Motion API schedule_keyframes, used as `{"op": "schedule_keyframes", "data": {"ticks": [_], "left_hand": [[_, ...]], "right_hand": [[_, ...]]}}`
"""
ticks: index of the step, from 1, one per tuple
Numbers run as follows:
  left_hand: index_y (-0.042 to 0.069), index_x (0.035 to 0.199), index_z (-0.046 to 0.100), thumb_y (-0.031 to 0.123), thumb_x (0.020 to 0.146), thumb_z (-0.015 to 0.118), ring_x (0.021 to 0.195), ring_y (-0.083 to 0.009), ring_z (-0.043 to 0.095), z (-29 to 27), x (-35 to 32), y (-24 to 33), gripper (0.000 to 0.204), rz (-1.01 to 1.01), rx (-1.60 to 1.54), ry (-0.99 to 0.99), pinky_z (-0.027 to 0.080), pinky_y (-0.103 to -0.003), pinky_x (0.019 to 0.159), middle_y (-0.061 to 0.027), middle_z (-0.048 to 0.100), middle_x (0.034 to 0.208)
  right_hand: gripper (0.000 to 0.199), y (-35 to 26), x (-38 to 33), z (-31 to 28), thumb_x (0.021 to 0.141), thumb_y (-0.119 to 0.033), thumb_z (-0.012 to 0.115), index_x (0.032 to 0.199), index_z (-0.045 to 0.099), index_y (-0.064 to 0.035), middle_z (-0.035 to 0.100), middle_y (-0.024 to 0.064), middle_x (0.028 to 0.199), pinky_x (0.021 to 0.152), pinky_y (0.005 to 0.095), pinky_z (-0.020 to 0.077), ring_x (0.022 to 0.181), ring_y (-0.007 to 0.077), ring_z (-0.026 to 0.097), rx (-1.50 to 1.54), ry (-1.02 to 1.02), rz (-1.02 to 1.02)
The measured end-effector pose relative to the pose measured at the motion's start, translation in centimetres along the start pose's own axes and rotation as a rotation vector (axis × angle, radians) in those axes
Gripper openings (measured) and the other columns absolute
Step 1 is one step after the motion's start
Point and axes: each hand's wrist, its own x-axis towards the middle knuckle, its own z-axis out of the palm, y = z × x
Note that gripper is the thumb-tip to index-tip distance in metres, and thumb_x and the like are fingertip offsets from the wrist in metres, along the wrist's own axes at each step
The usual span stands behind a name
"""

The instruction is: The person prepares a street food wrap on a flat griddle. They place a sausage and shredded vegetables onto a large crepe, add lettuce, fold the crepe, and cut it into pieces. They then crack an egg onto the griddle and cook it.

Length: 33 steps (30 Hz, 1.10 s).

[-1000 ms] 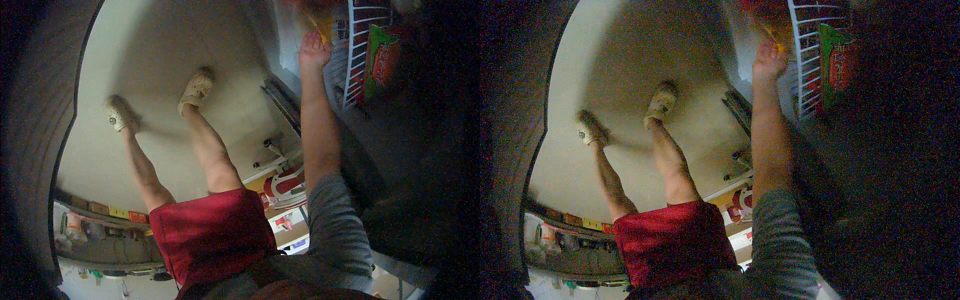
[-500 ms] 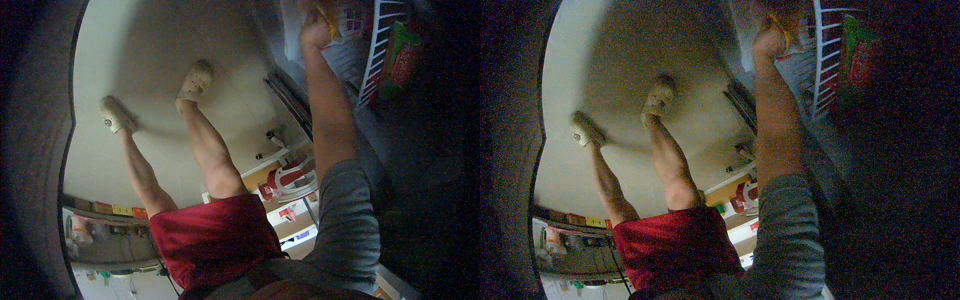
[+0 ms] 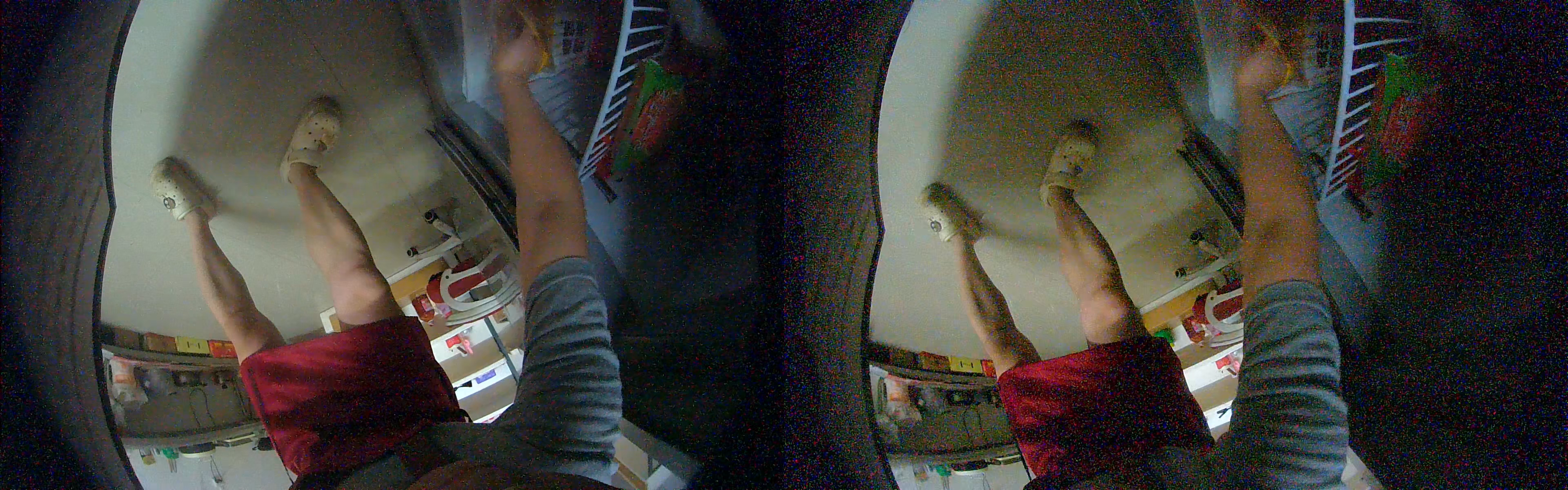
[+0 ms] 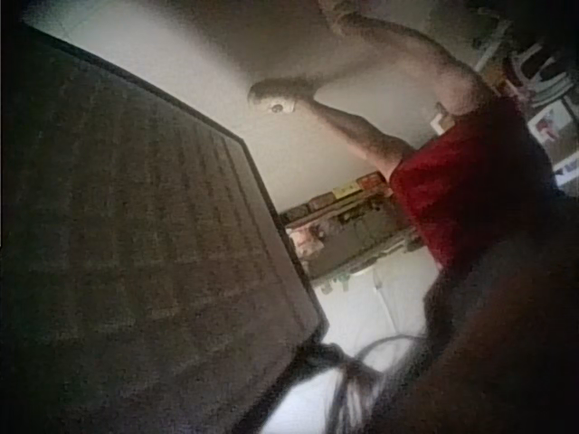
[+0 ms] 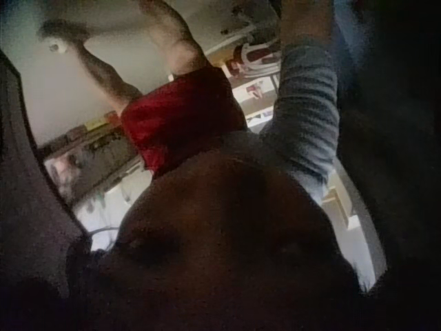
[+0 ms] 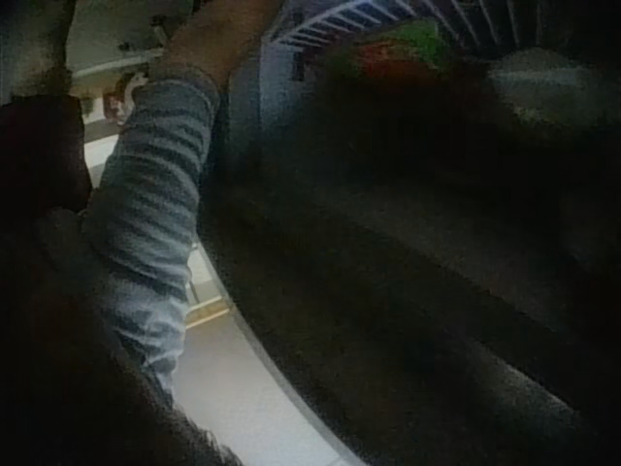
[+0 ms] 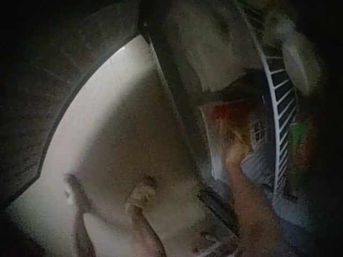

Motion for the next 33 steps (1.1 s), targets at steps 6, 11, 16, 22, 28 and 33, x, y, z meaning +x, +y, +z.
{"op": "schedule_keyframes", "data": {"ticks": [6, 11, 16, 22, 28, 33], "left_hand": [[0.014, 0.138, 0.021, 0.007, 0.077, 0.059, 0.126, -0.0215, 0.028, -0.1, 0.4, -0.3, 0.072, -0.006, 0.000, -0.011, 0.032, -0.035, 0.094, -0.0080, 0.029, 0.139], [0.013, 0.137, 0.021, 0.007, 0.077, 0.060, 0.126, -0.0216, 0.028, -0.2, 0.5, -0.6, 0.073, -0.020, 0.000, -0.011, 0.031, -0.035, 0.095, -0.0083, 0.029, 0.139], [0.013, 0.137, 0.020, 0.007, 0.076, 0.060, 0.126, -0.0217, 0.028, -0.3, 0.6, -0.7, 0.074, -0.020, 0.000, -0.020, 0.031, -0.035, 0.095, -0.0085, 0.029, 0.139], [0.012, 0.137, 0.020, 0.007, 0.076, 0.061, 0.126, -0.0219, 0.028, -0.4, 0.5, -0.9, 0.075, -0.021, 0.008, -0.020, 0.030, -0.035, 0.096, -0.0088, 0.029, 0.139], [0.011, 0.137, 0.019, 0.007, 0.075, 0.062, 0.126, -0.0220, 0.028, -0.4, 0.4, -0.9, 0.076, -0.016, 0.005, -0.016, 0.029, -0.035, 0.096, -0.0091, 0.029, 0.139], [0.011, 0.137, 0.019, 0.007, 0.075, 0.062, 0.126, -0.0221, 0.028, -0.5, 0.5, -0.8, 0.077, -0.010, 0.007, -0.017, 0.028, -0.035, 0.097, -0.0093, 0.029, 0.139]], "right_hand": [[0.051, 0.6, 1.1, -0.3, 0.073, -0.041, 0.061, 0.098, 0.056, 0.0038, 0.061, 0.0202, 0.092, 0.075, 0.0421, 0.0469, 0.082, 0.0322, 0.060, -0.050, -0.112, 0.055], [0.038, -1.8, -1.0, -3.3, 0.081, -0.031, 0.054, 0.096, 0.057, 0.0039, 0.058, 0.0216, 0.098, 0.077, 0.0424, 0.0446, 0.089, 0.0323, 0.058, 0.526, 0.166, 0.158], [0.037, -1.5, -2.1, -3.6, 0.082, -0.033, 0.051, 0.102, 0.058, -0.0042, 0.060, 0.0210, 0.093, 0.072, 0.0450, 0.0460, 0.083, 0.0352, 0.059, 0.356, 0.027, 0.099], [0.044, -1.2, -1.3, -2.0, 0.080, -0.043, 0.052, 0.109, 0.058, -0.0100, 0.062, 0.0192, 0.090, 0.068, 0.0449, 0.0480, 0.081, 0.0336, 0.060, 0.067, -0.169, 0.030], [0.047, -2.2, -1.1, -1.9, 0.079, -0.039, 0.056, 0.107, 0.056, -0.0011, 0.060, 0.0193, 0.094, 0.073, 0.0415, 0.0487, 0.087, 0.0296, 0.059, -0.073, -0.192, -0.020], [0.029, -0.7, -1.9, -1.8, 0.083, -0.026, 0.051, 0.098, 0.059, -0.0025, 0.060, 0.0200, 0.100, 0.075, 0.0432, 0.0454, 0.087, 0.0368, 0.058, 0.113, -0.091, -0.055]]}}
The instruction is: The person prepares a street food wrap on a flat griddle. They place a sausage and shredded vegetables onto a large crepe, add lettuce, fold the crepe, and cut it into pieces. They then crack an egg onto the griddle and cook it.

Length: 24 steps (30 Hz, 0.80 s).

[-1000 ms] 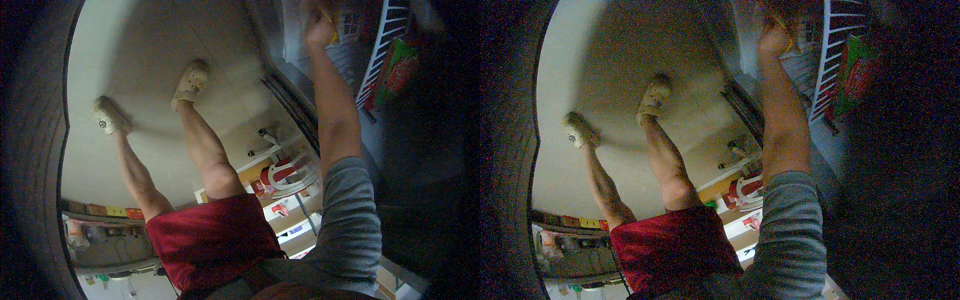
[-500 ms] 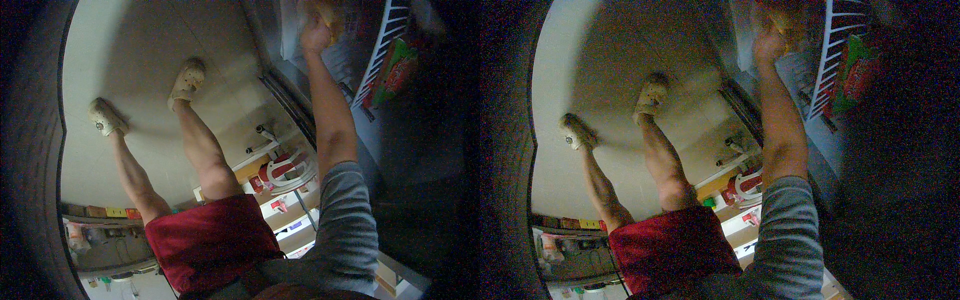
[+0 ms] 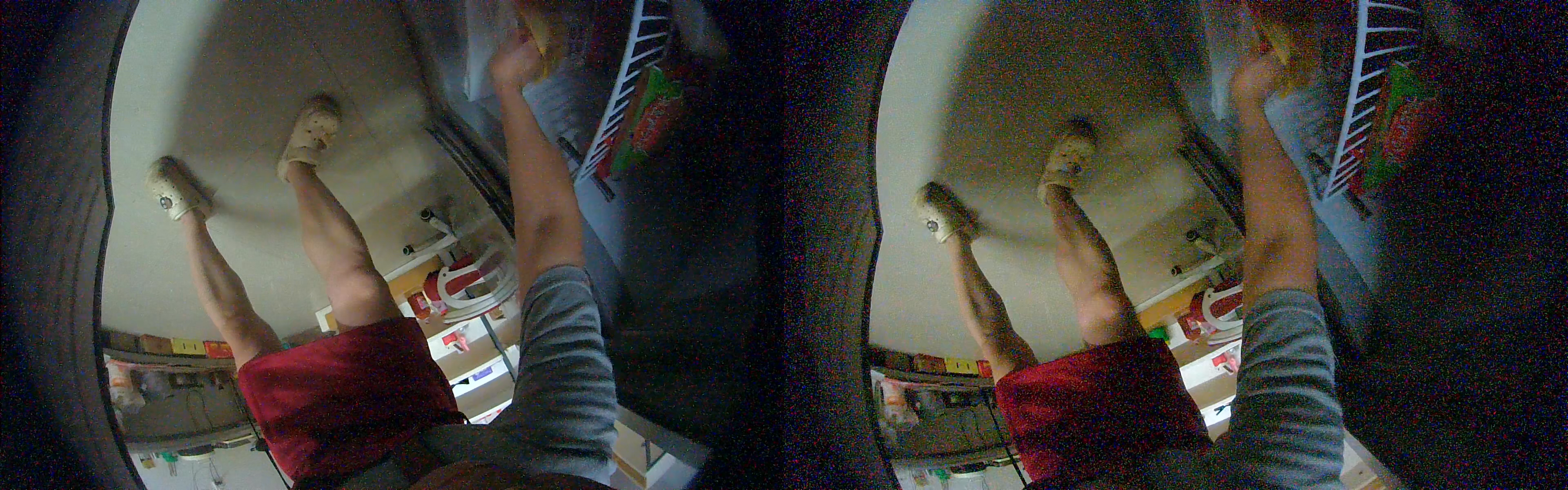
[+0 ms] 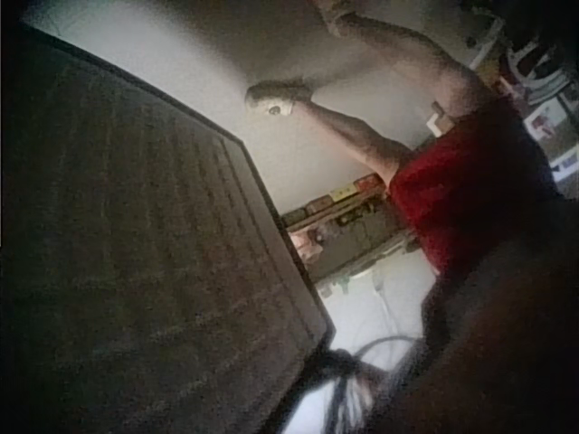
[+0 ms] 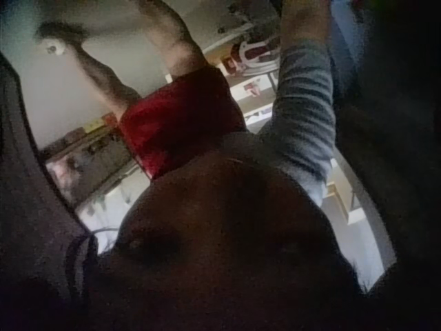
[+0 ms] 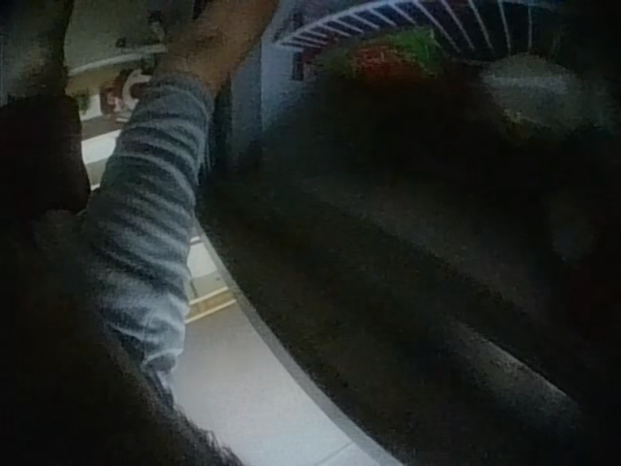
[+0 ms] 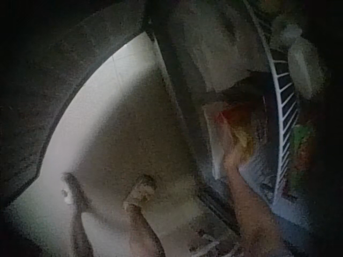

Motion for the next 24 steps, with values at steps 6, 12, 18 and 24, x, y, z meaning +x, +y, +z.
{"op": "schedule_keyframes", "data": {"ticks": [6, 12, 18, 24], "left_hand": [[0.010, 0.137, 0.018, 0.007, 0.074, 0.063, 0.126, -0.0223, 0.028, 0.0, 0.0, 0.0, 0.078, -0.004, 0.004, -0.006, 0.027, -0.035, 0.097, -0.0096, 0.029, 0.138], [0.010, 0.137, 0.018, 0.006, 0.073, 0.063, 0.125, -0.0224, 0.028, 0.1, 0.4, -0.2, 0.079, -0.011, 0.013, -0.014, 0.027, -0.035, 0.098, -0.0098, 0.029, 0.138], [0.009, 0.137, 0.017, 0.006, 0.073, 0.064, 0.125, -0.0226, 0.027, 0.0, 0.3, -0.1, 0.080, 0.010, 0.001, -0.002, 0.026, -0.035, 0.098, -0.0101, 0.029, 0.138], [0.008, 0.137, 0.017, 0.006, 0.072, 0.065, 0.125, -0.0227, 0.027, 0.2, 0.6, 0.1, 0.081, -0.007, 0.010, -0.013, 0.025, -0.035, 0.099, -0.0104, 0.029, 0.138]], "right_hand": [[0.030, -0.1, -2.0, -1.7, 0.083, -0.025, 0.054, 0.099, 0.060, -0.0009, 0.062, 0.0189, 0.091, 0.074, 0.0416, 0.0451, 0.084, 0.0359, 0.059, 0.329, 0.178, 0.074], [0.040, -1.1, -1.3, -1.4, 0.077, -0.040, 0.058, 0.100, 0.062, -0.0076, 0.063, 0.0172, 0.087, 0.073, 0.0409, 0.0459, 0.083, 0.0345, 0.059, 0.061, -0.009, -0.043], [0.031, -1.1, -1.1, -0.8, 0.076, -0.037, 0.059, 0.098, 0.064, -0.0145, 0.063, 0.0140, 0.084, 0.070, 0.0419, 0.0458, 0.079, 0.0330, 0.059, -0.033, 0.050, -0.050], [0.023, -0.9, -1.0, -0.8, 0.073, -0.029, 0.064, 0.091, 0.066, -0.0144, 0.064, 0.0118, 0.084, 0.069, 0.0401, 0.0465, 0.078, 0.0306, 0.060, 0.059, 0.049, -0.056]]}}
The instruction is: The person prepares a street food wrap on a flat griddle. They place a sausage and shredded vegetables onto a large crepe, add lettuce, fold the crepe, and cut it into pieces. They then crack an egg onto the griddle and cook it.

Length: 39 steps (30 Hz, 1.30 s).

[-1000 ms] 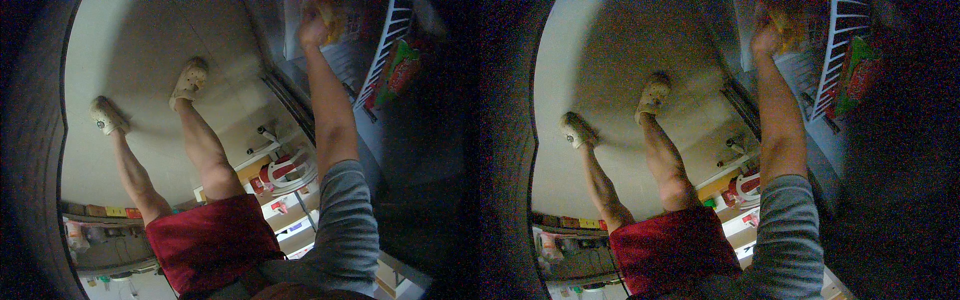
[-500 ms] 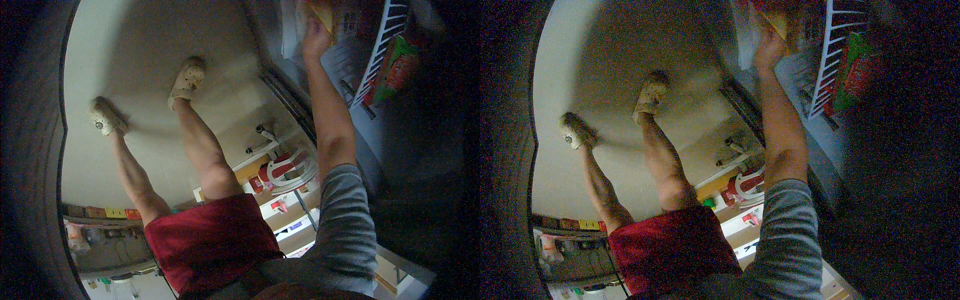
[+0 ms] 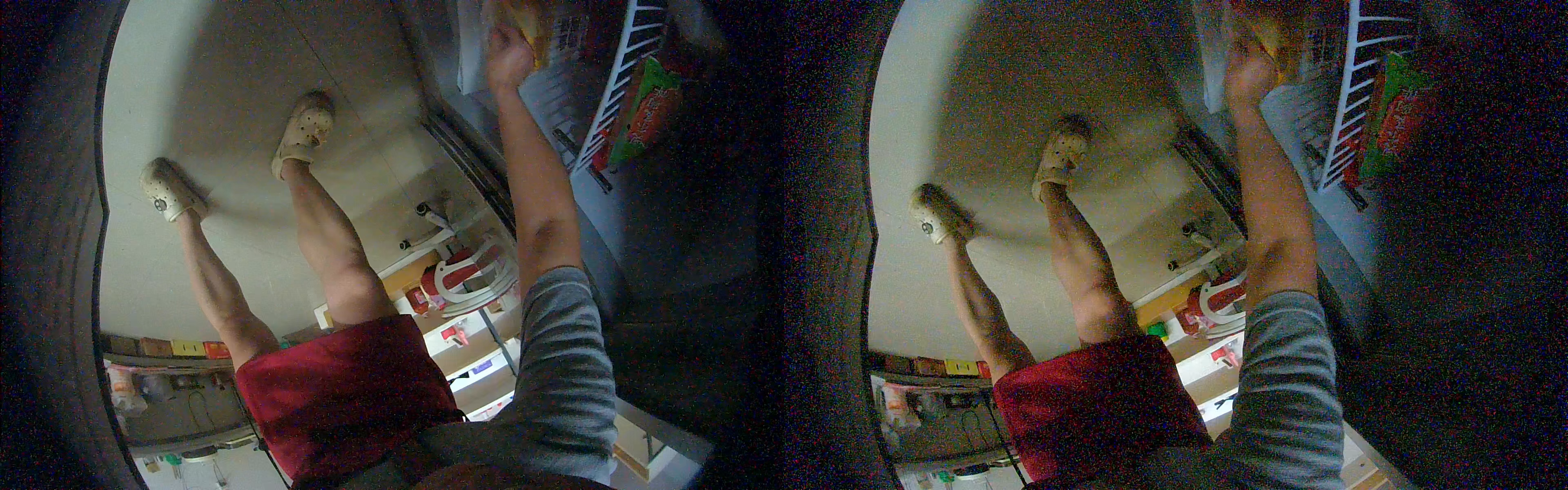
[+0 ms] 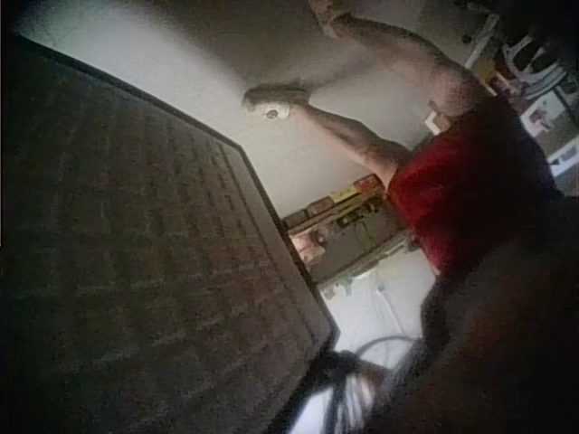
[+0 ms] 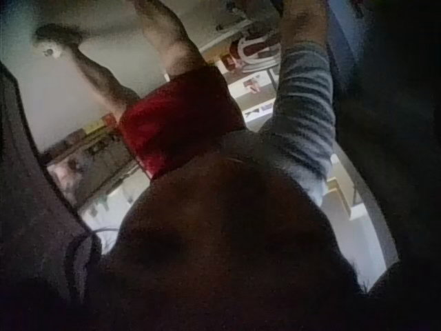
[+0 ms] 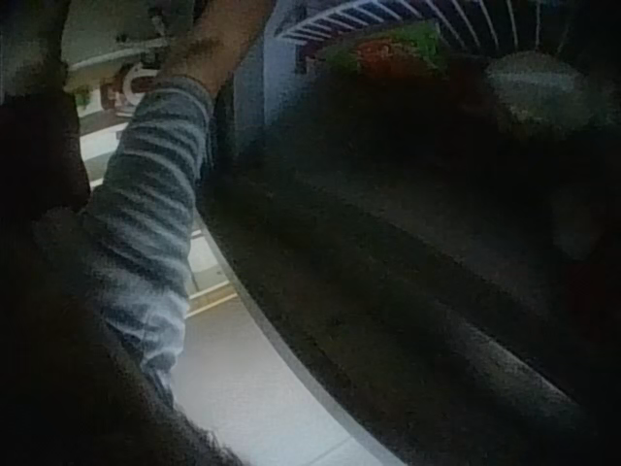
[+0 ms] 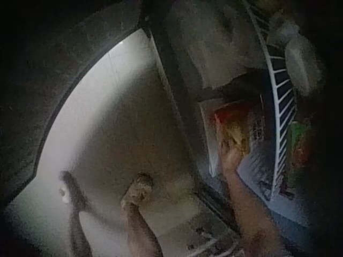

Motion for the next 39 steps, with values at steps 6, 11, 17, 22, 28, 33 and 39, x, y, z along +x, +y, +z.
{"op": "schedule_keyframes", "data": {"ticks": [6, 11, 17, 22, 28, 33, 39], "left_hand": [[0.008, 0.137, 0.016, 0.006, 0.072, 0.065, 0.125, -0.0229, 0.027, 0.0, 0.0, -0.1, 0.082, 0.004, 0.003, -0.002, 0.024, -0.035, 0.099, -0.0107, 0.029, 0.138], [0.007, 0.137, 0.016, 0.006, 0.071, 0.066, 0.125, -0.0230, 0.027, -0.2, -0.1, -0.1, 0.083, 0.002, -0.001, 0.005, 0.023, -0.035, 0.100, -0.0109, 0.029, 0.138], [0.007, 0.137, 0.016, 0.006, 0.071, 0.066, 0.125, -0.0232, 0.027, -0.2, -0.2, -0.2, 0.084, -0.001, 0.000, 0.005, 0.022, -0.035, 0.100, -0.0112, 0.029, 0.138], [0.006, 0.137, 0.015, 0.005, 0.070, 0.067, 0.125, -0.0233, 0.027, -0.3, -0.2, 0.0, 0.085, 0.002, 0.001, 0.006, 0.022, -0.035, 0.101, -0.0114, 0.029, 0.138], [0.005, 0.137, 0.015, 0.005, 0.070, 0.068, 0.125, -0.0235, 0.027, -0.4, -0.3, 0.1, 0.086, 0.012, 0.007, -0.003, 0.021, -0.035, 0.101, -0.0117, 0.029, 0.137], [0.005, 0.137, 0.014, 0.005, 0.069, 0.068, 0.125, -0.0236, 0.026, -0.7, -0.5, 0.0, 0.087, 0.028, 0.010, 0.001, 0.020, -0.035, 0.102, -0.0119, 0.028, 0.137], [0.004, 0.137, 0.014, 0.005, 0.069, 0.069, 0.125, -0.0237, 0.026, -1.4, -0.6, 0.1, 0.088, 0.039, 0.023, -0.004, 0.019, -0.035, 0.102, -0.0122, 0.028, 0.137]], "right_hand": [[0.021, 0.0, 0.5, 1.1, 0.069, -0.026, 0.069, 0.086, 0.068, -0.0140, 0.065, 0.0101, 0.086, 0.070, 0.0365, 0.0468, 0.080, 0.0281, 0.060, 0.174, -0.058, 0.282], [0.025, 0.9, 0.4, 2.0, 0.074, -0.026, 0.067, 0.090, 0.063, -0.0079, 0.063, 0.0094, 0.089, 0.073, 0.0336, 0.0456, 0.081, 0.0240, 0.058, 0.521, -0.029, 0.495], [0.031, 1.6, -0.4, 2.4, 0.079, -0.026, 0.065, 0.096, 0.057, -0.0006, 0.060, 0.0085, 0.092, 0.076, 0.0300, 0.0441, 0.083, 0.0192, 0.056, 1.093, 0.113, 0.634], [0.026, -1.2, -1.3, -2.6, 0.084, -0.024, 0.059, 0.091, 0.053, 0.0003, 0.059, 0.0117, 0.088, 0.072, 0.0320, 0.0449, 0.078, 0.0219, 0.056, 0.536, 0.046, 0.453], [0.015, -2.3, -3.9, -3.6, 0.086, -0.018, 0.052, 0.090, 0.049, -0.0033, 0.058, 0.0144, 0.083, 0.067, 0.0378, 0.0453, 0.076, 0.0281, 0.058, 0.371, 0.058, 0.175], [0.015, -3.5, -4.6, -3.4, 0.087, -0.017, 0.050, 0.093, 0.049, -0.0037, 0.059, 0.0145, 0.085, 0.066, 0.0377, 0.0454, 0.076, 0.0286, 0.058, 0.464, -0.109, 0.117], [0.018, -7.6, -4.5, -2.3, 0.089, -0.019, 0.050, 0.095, 0.046, -0.0023, 0.056, 0.0091, 0.079, 0.065, 0.0304, 0.0440, 0.071, 0.0175, 0.054, 0.646, -0.088, 0.056]]}}
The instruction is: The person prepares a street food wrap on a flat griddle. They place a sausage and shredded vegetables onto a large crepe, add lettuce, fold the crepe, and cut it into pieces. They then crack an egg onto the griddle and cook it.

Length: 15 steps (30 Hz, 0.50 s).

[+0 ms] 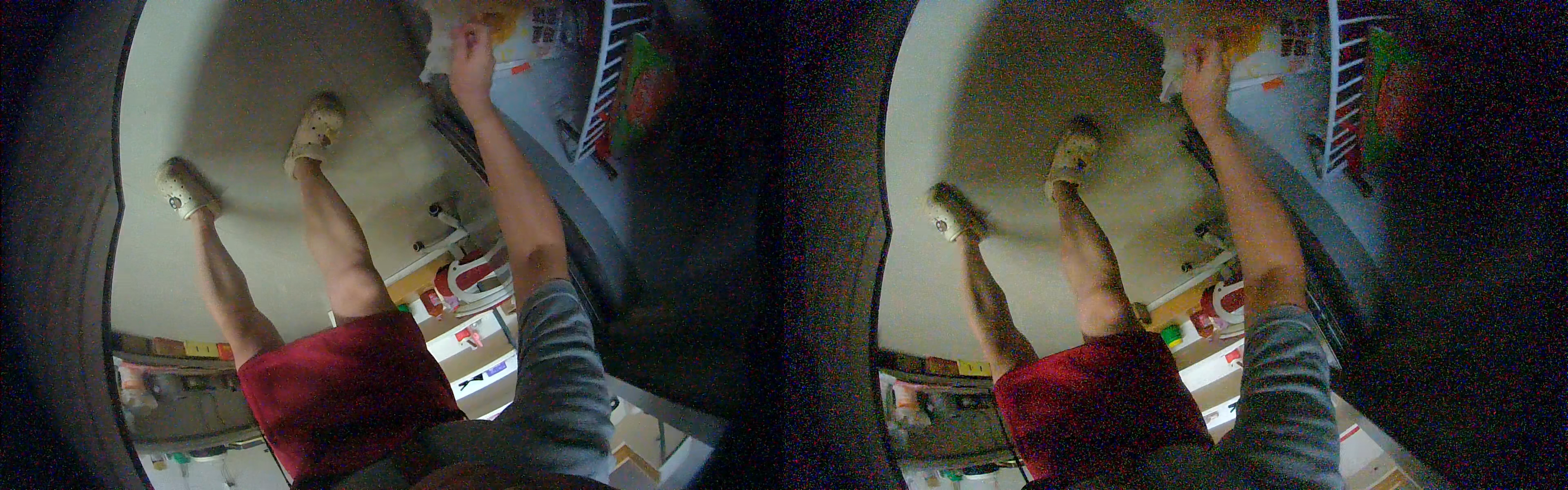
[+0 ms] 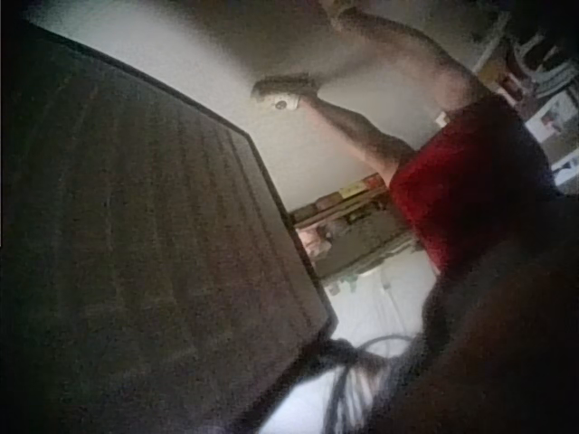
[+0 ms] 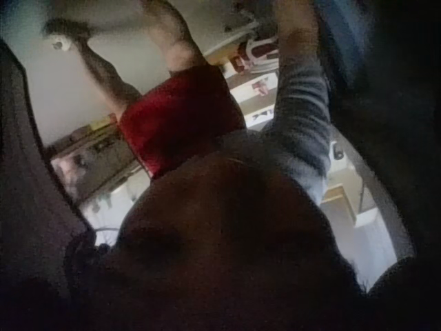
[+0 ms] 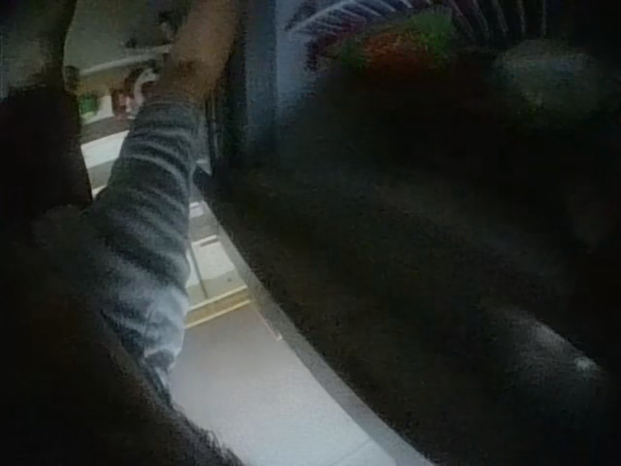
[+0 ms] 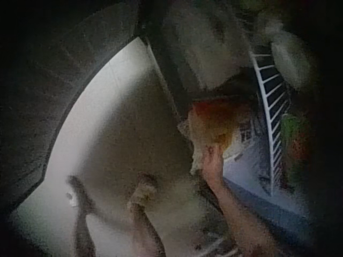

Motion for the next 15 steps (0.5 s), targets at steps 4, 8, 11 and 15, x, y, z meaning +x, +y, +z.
{"op": "schedule_keyframes", "data": {"ticks": [4, 8, 11, 15], "left_hand": [[0.004, 0.137, 0.013, 0.005, 0.068, 0.069, 0.125, -0.0238, 0.026, -0.3, -0.1, -0.2, 0.089, 0.006, -0.003, 0.005, 0.019, -0.035, 0.103, -0.0124, 0.028, 0.137], [0.003, 0.137, 0.013, 0.005, 0.068, 0.069, 0.125, -0.0239, 0.026, -0.9, -0.2, 0.2, 0.090, 0.027, 0.002, 0.001, 0.018, -0.035, 0.103, -0.0126, 0.028, 0.137], [0.003, 0.137, 0.013, 0.005, 0.068, 0.070, 0.125, -0.0240, 0.026, -1.5, -0.2, 0.6, 0.090, 0.047, 0.007, 0.015, 0.018, -0.035, 0.103, -0.0127, 0.028, 0.137], [0.003, 0.137, 0.012, 0.005, 0.067, 0.070, 0.125, -0.0241, 0.026, -2.8, 0.2, 1.8, 0.091, 0.098, 0.006, 0.043, 0.017, -0.035, 0.104, -0.0129, 0.028, 0.137]], "right_hand": [[0.022, -1.2, -1.2, 1.0, 0.089, -0.022, 0.050, 0.095, 0.046, -0.0016, 0.056, 0.0073, 0.081, 0.069, 0.0297, 0.0436, 0.075, 0.0176, 0.054, 0.031, -0.025, 0.139], [0.029, -2.8, -4.7, 3.2, 0.087, -0.028, 0.053, 0.097, 0.047, -0.0023, 0.054, 0.0080, 0.089, 0.070, 0.0308, 0.0438, 0.081, 0.0200, 0.054, 0.457, 0.235, 0.412], [0.039, -3.7, -5.5, 4.3, 0.082, -0.036, 0.059, 0.100, 0.047, -0.0034, 0.052, 0.0104, 0.097, 0.074, 0.0317, 0.0447, 0.088, 0.0216, 0.052, 0.727, 0.367, 1.274], [0.049, -2.6, -3.2, 4.0, 0.077, -0.043, 0.063, 0.104, 0.048, -0.0037, 0.051, 0.0114, 0.098, 0.077, 0.0323, 0.0462, 0.090, 0.0216, 0.051, 1.473, 0.505, 1.498]]}}
